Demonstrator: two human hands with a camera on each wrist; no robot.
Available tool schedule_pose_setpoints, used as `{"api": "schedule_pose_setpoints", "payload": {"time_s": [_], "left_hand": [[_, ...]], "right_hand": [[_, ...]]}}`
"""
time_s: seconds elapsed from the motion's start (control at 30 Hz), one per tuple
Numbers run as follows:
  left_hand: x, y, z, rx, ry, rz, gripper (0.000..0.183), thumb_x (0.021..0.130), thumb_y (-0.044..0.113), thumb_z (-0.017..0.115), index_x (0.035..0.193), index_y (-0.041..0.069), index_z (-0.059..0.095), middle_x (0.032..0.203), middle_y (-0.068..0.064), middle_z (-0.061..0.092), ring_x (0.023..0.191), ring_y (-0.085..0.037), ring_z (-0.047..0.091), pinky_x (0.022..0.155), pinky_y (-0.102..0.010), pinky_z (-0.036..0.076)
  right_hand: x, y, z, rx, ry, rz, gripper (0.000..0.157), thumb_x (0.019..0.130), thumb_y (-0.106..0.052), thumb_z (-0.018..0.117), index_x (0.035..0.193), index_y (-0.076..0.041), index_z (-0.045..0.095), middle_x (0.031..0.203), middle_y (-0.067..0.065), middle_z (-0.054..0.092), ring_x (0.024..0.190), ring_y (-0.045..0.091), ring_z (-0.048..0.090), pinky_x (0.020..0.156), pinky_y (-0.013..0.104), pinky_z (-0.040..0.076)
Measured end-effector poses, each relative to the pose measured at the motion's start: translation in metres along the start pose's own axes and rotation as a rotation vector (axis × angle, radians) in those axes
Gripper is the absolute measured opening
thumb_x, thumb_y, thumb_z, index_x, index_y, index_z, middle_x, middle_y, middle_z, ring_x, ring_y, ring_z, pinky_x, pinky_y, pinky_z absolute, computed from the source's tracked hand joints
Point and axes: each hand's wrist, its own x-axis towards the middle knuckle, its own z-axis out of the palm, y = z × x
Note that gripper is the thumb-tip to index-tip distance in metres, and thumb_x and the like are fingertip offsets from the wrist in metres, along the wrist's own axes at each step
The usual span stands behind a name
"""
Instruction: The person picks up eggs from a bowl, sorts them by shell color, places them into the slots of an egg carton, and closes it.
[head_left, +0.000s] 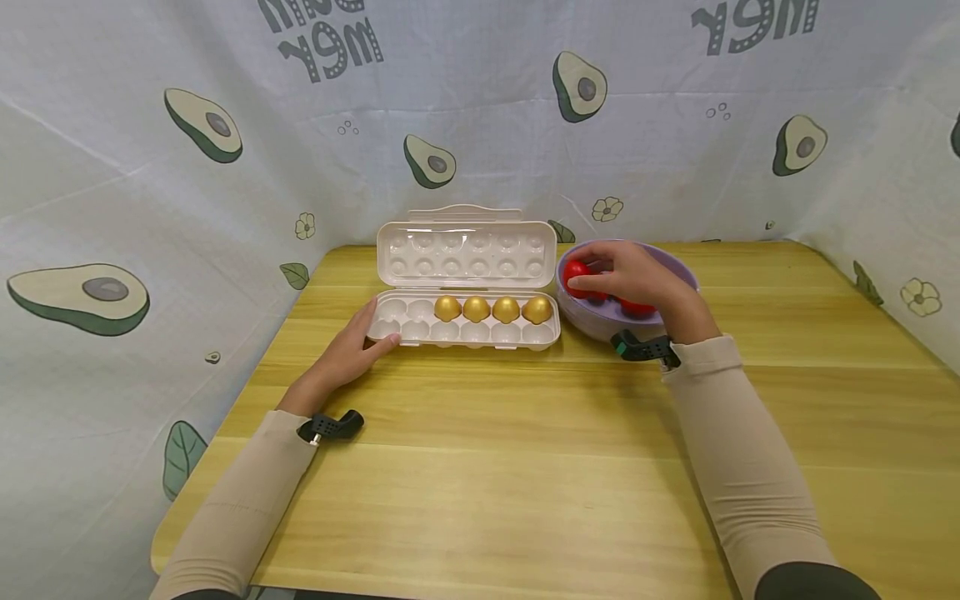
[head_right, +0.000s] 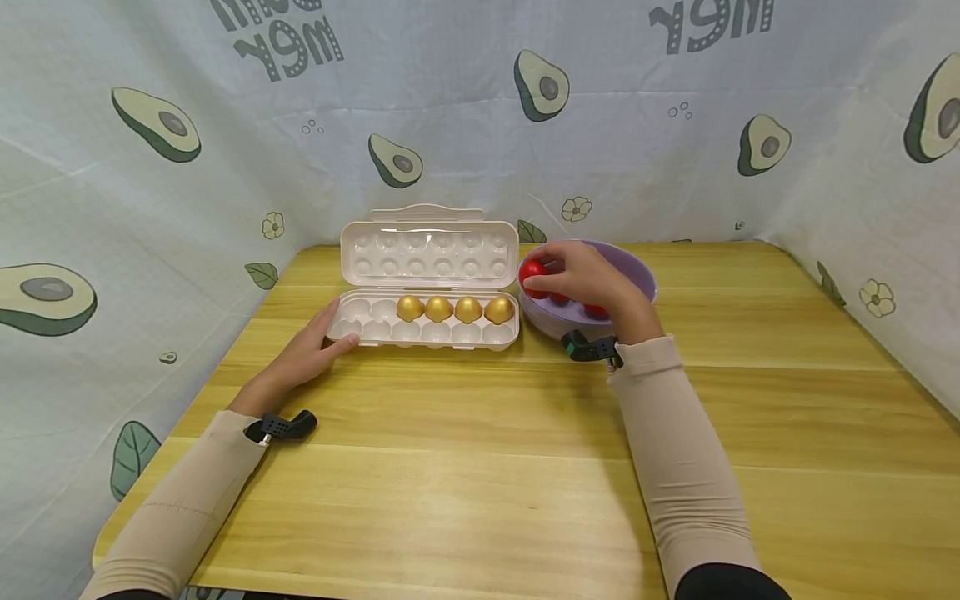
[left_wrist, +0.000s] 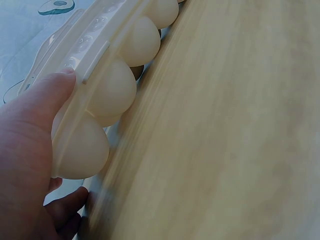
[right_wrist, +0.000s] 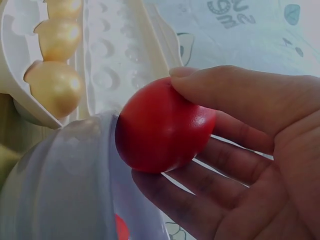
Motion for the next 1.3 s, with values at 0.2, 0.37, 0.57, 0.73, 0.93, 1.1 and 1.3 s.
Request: {"api": "schedule_pose_setpoints", "payload": {"time_s": [0.2,0.37,0.57,0.73,0.93,1.1,1.3], "left_hand": [[0.0,0.0,0.001,-0.001,0.002,0.006,0.092,0.095,0.053,0.052,0.155,0.007,0.002,0.161,-0.015,0.007,0.146,-0.033,0.011,0.116,-0.05,0.013],[0.001,-0.001,0.001,-0.009,0.001,0.005,0.09,0.095,0.052,0.052,0.156,0.009,0.002,0.161,-0.013,0.007,0.147,-0.03,0.01,0.117,-0.049,0.013],[0.001,0.0,0.001,-0.002,-0.004,0.008,0.091,0.095,0.053,0.052,0.156,0.008,0.001,0.161,-0.013,0.007,0.147,-0.031,0.01,0.117,-0.049,0.013],[-0.001,0.001,0.0,-0.006,-0.004,0.009,0.091,0.095,0.052,0.052,0.155,0.007,0.001,0.161,-0.014,0.007,0.146,-0.032,0.01,0.117,-0.05,0.012],[-0.001,0.0,0.001,-0.019,-0.002,0.019,0.091,0.095,0.051,0.053,0.156,0.007,0.002,0.161,-0.014,0.007,0.146,-0.032,0.011,0.116,-0.051,0.013],[-0.001,-0.001,0.001,-0.024,0.004,0.017,0.09,0.095,0.051,0.053,0.156,0.007,0.003,0.161,-0.013,0.007,0.146,-0.031,0.011,0.117,-0.05,0.013],[0.0,0.001,0.0,-0.018,-0.001,-0.005,0.09,0.095,0.053,0.053,0.156,0.009,0.002,0.161,-0.012,0.007,0.147,-0.031,0.011,0.117,-0.05,0.013]], "right_hand": [[0.002,-0.002,0.003,0.011,0.002,-0.014,0.041,0.088,-0.025,0.072,0.123,-0.006,0.062,0.114,0.013,0.065,0.096,0.025,0.061,0.078,0.025,0.051],[0.002,-0.004,0.003,0.003,-0.001,-0.018,0.041,0.088,-0.026,0.072,0.124,-0.008,0.062,0.114,0.012,0.065,0.097,0.025,0.061,0.082,0.033,0.053],[0.001,-0.008,0.005,0.023,-0.015,-0.016,0.044,0.087,-0.027,0.073,0.126,-0.012,0.06,0.118,0.012,0.065,0.1,0.026,0.061,0.081,0.036,0.054],[0.001,-0.014,0.009,0.021,-0.025,-0.045,0.044,0.086,-0.025,0.074,0.126,-0.011,0.06,0.116,0.011,0.066,0.1,0.025,0.062,0.079,0.034,0.054],[0.004,-0.017,0.016,0.002,-0.019,-0.095,0.041,0.086,-0.024,0.075,0.122,-0.012,0.062,0.112,0.008,0.067,0.098,0.024,0.063,0.082,0.035,0.053],[0.007,-0.014,0.022,0.035,0.013,-0.119,0.036,0.086,-0.023,0.075,0.119,-0.014,0.064,0.108,0.005,0.068,0.096,0.021,0.063,0.079,0.031,0.052],[-0.003,-0.019,0.028,0.106,0.015,-0.176,0.036,0.087,-0.017,0.073,0.12,-0.007,0.063,0.107,0.008,0.068,0.098,0.023,0.064,0.086,0.034,0.052]]}}
